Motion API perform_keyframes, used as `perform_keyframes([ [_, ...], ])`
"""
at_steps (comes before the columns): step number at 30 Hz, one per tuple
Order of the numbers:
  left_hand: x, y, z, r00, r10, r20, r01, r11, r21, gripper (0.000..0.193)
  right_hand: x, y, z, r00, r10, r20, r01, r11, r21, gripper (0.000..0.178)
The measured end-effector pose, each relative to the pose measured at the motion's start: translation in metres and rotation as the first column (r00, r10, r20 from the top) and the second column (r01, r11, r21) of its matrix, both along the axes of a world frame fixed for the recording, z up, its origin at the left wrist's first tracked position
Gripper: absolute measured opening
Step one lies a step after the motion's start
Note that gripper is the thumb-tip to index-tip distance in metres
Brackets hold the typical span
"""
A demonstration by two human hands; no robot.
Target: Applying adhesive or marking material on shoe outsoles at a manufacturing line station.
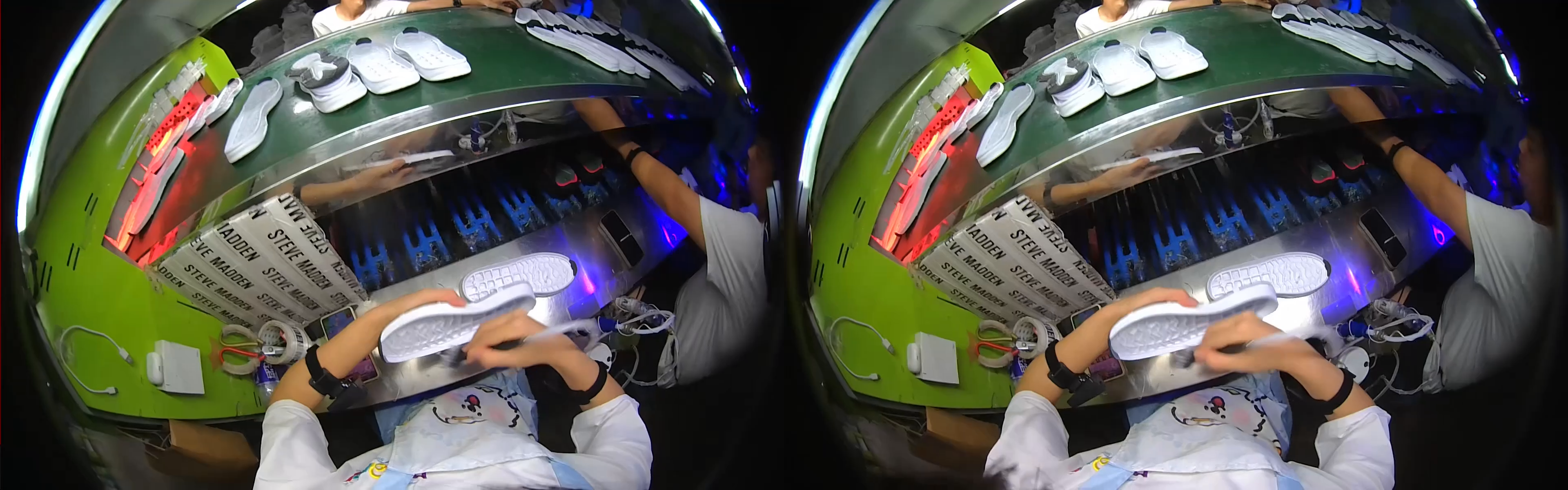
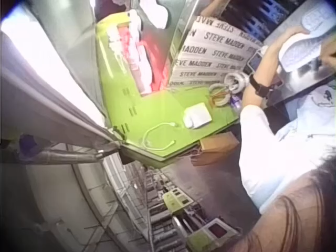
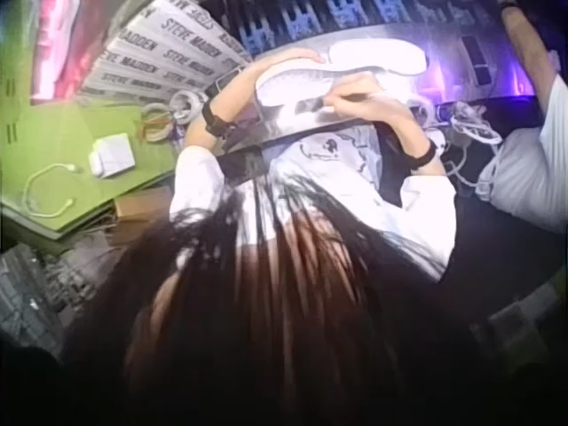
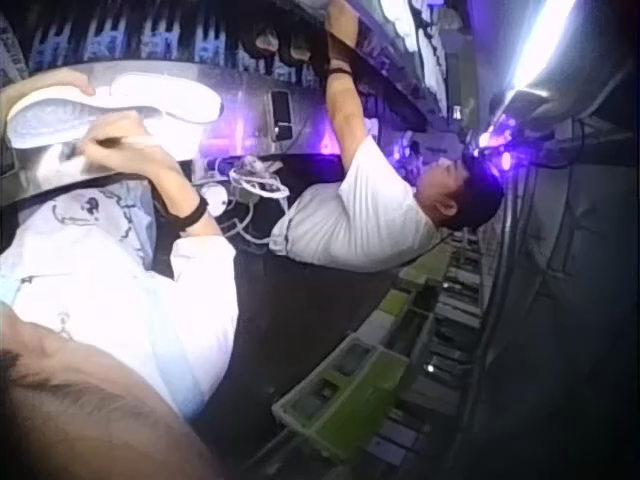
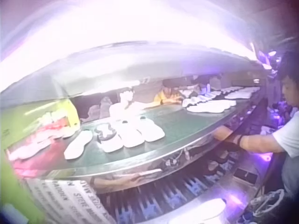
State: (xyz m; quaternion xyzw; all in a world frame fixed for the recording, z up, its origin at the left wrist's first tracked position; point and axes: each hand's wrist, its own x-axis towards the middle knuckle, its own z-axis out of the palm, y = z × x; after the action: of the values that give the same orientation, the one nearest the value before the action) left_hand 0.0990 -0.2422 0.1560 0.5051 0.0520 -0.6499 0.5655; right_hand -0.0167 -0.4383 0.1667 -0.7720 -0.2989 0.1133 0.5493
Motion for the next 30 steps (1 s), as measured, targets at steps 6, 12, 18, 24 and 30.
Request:
perform_keyframes([
  [6,-0.002,0.001,0.009,0.955,-0.072,0.287,0.065,0.997,0.032,0.043,-0.023,-0.053,-0.029,0.961,-0.199,0.192,0.234,0.956,-0.178,0.011],
  [12,-0.005,0.034,0.036,0.949,0.31,-0.05,-0.268,0.717,-0.643,0.051,-0.008,-0.005,0.03,0.858,-0.409,0.311,0.309,0.895,0.322,0.017],
  [18,0.081,0.16,0.133,0.168,0.957,0.235,-0.559,0.289,-0.777,0.038,-0.003,-0.01,0.025,0.834,-0.548,0.061,0.329,0.583,0.743,0.029],
  [24,0.254,0.229,0.161,-0.03,-0.686,0.727,-0.987,0.135,0.086,0.054,-0.013,0.023,0.028,0.778,-0.598,-0.193,0.542,0.485,0.686,0.022],
  [30,0.15,0.194,0.18,-0.209,0.513,0.832,-0.648,0.565,-0.511,0.042,-0.011,-0.002,-0.004,0.721,-0.568,-0.397,0.667,0.415,0.619,0.021],
])
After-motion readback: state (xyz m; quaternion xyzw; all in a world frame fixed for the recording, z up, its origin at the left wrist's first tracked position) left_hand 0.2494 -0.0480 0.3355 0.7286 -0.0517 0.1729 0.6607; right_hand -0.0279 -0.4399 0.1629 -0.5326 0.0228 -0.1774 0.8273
